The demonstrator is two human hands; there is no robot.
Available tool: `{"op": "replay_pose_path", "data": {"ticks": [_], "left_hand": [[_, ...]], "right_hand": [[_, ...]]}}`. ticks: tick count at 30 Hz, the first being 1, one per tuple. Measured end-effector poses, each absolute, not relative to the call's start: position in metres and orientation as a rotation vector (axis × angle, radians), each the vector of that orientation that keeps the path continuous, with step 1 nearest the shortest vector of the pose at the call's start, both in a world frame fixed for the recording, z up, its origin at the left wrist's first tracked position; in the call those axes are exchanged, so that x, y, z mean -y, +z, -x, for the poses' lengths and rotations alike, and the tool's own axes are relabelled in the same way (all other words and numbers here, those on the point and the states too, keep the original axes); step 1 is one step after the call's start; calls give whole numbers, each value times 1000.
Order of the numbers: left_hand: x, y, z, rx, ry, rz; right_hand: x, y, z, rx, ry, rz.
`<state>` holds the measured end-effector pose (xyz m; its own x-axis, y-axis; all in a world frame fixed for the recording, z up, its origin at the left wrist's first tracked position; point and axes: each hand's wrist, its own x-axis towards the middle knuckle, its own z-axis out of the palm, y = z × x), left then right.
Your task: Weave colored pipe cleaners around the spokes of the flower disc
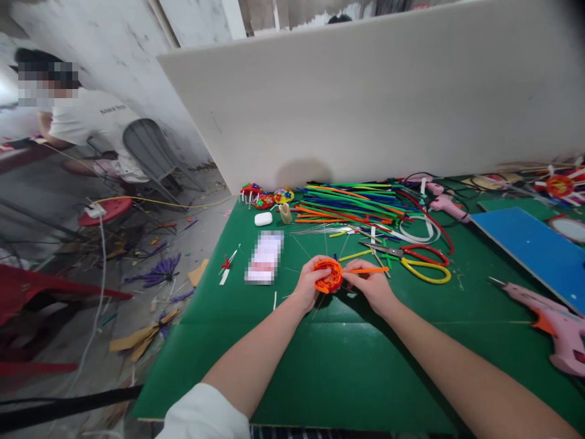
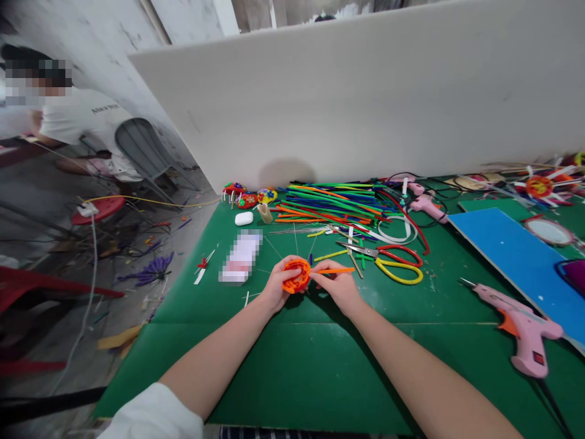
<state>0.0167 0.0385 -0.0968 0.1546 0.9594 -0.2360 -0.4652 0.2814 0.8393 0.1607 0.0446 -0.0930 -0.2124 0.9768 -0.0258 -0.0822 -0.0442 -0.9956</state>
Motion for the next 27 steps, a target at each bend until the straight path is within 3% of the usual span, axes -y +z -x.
{"op": "replay_pose_path", "data": {"ticks": [11,27], "left_hand": [[-39,-92,-19,-952,1248,-636],[-36,-96,-23,-999,1336,-834]], "right_hand": [[-33,-92,-153,1384,1141,1160],[-36,-96,-150,1170,1254,1261]]}}
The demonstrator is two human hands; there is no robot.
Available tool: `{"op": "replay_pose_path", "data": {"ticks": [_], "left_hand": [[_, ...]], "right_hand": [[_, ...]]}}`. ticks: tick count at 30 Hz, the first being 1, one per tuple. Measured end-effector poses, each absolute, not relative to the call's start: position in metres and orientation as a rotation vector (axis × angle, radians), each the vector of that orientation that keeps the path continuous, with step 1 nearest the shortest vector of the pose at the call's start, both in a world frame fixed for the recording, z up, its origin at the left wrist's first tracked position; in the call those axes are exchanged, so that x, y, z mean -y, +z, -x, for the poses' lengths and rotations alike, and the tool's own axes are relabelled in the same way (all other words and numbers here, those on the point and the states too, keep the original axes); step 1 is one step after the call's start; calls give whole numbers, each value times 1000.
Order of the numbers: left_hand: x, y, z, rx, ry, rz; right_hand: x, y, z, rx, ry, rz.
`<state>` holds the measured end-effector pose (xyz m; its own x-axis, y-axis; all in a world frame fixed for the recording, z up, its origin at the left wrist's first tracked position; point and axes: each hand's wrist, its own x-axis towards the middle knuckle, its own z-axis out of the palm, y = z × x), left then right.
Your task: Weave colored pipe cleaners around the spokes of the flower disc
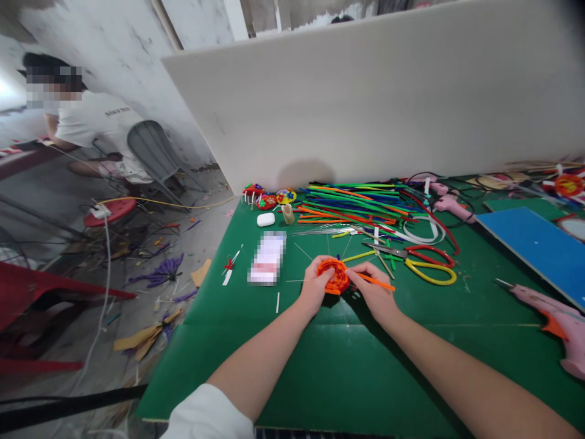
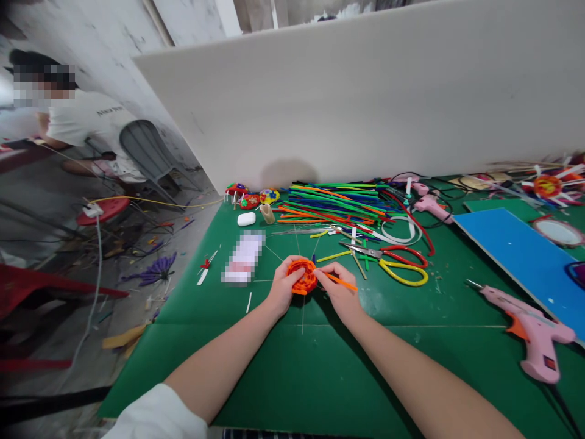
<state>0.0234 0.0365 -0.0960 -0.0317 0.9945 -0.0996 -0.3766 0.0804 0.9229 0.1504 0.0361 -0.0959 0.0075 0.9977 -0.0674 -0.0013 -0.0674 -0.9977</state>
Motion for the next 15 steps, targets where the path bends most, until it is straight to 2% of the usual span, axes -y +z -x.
{"op": "replay_pose_path", "data": {"ticks": [15], "left_hand": [[-38,-104,-20,-1049,1430,-905]], "right_hand": [[-35,-95,-150,1221,1319,1187]]}}
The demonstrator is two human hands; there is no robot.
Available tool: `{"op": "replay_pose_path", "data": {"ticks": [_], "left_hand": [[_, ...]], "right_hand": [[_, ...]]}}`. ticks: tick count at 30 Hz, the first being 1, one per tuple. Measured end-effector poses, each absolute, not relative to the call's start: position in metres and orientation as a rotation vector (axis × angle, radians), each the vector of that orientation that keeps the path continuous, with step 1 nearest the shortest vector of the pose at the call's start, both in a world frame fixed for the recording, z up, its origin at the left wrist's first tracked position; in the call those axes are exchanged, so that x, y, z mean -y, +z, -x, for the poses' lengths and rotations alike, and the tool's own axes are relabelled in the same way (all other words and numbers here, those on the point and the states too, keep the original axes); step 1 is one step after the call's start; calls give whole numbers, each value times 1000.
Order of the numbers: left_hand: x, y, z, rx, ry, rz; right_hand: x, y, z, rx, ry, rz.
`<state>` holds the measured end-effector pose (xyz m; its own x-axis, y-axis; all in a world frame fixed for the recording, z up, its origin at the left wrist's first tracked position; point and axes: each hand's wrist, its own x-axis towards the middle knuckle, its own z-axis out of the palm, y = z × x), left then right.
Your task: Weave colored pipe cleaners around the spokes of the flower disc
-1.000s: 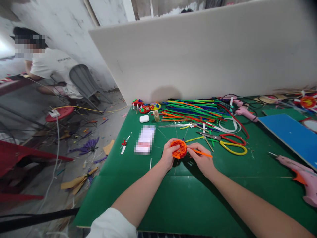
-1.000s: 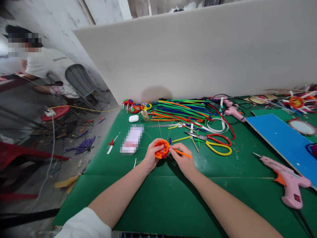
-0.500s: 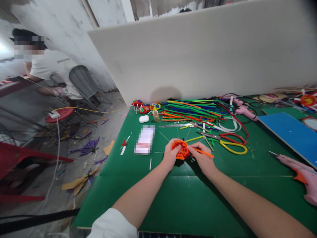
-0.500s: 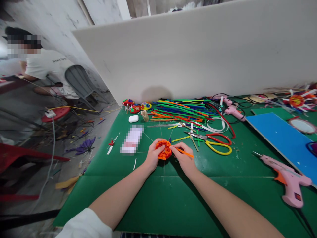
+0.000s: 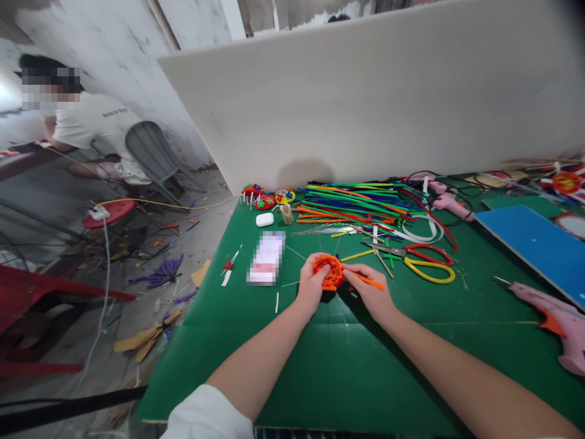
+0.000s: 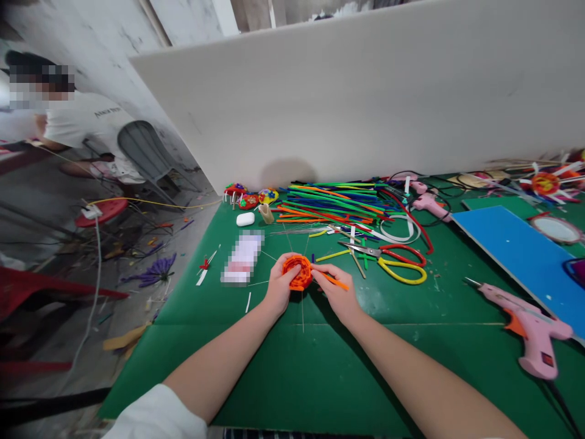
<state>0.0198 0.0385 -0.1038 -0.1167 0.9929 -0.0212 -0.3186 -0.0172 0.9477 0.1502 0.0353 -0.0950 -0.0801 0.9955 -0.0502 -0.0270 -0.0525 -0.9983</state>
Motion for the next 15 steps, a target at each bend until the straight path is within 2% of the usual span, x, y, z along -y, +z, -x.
{"op": "replay_pose_path", "data": {"ticks": [15], "left_hand": [[-39,-102,-20,-1129,1418,-950]], "right_hand": [[-36,-97,-149,1249,1341,1137]]}}
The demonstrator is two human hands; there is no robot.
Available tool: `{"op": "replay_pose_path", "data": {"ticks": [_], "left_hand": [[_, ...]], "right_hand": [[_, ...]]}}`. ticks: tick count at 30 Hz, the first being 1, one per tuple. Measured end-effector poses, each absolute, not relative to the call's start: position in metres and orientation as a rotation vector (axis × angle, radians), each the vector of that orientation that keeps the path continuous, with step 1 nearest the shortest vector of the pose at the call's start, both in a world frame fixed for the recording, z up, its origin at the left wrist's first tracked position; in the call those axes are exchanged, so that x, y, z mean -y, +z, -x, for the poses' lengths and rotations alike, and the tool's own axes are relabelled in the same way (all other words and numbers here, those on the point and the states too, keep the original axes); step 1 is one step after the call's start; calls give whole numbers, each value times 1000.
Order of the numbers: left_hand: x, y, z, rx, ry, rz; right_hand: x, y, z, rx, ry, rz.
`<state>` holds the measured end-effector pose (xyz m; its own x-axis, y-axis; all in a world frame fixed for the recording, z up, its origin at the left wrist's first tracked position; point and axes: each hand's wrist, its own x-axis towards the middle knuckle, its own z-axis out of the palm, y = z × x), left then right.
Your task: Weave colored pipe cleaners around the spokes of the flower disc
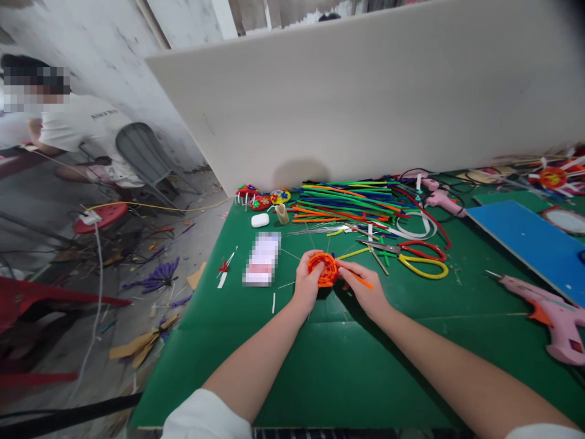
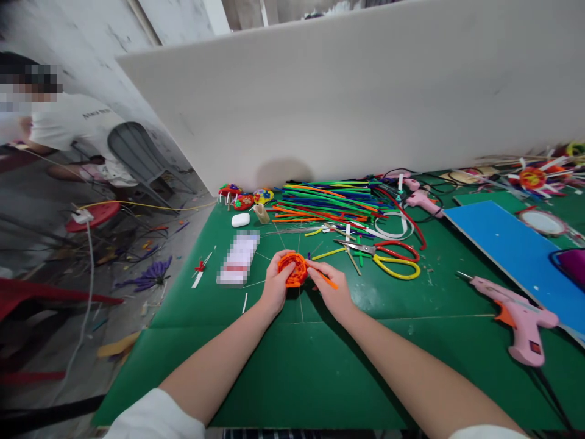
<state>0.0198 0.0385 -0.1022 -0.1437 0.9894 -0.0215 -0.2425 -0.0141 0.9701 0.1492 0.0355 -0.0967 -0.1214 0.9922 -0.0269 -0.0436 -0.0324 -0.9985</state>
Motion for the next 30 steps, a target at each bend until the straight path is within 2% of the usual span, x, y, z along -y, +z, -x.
{"op": "replay_pose_path", "data": {"ticks": [6,12,16,30], "left_hand": [[-32,-92,-20,-885,1184,-992],[-35,-83,-8,-484,848,-719],[-38,-84,-9,-629,873,-664],[-35,-99,-18,-1014,995,-1075]], "right_hand": [[-48,-103,-156,1036,1352,1146],[-58,-107,-163,916,1415,1086],[-57,-104,-165,1053,1471,1114],[-54,-105,-164,1366,1402,1181]]}}
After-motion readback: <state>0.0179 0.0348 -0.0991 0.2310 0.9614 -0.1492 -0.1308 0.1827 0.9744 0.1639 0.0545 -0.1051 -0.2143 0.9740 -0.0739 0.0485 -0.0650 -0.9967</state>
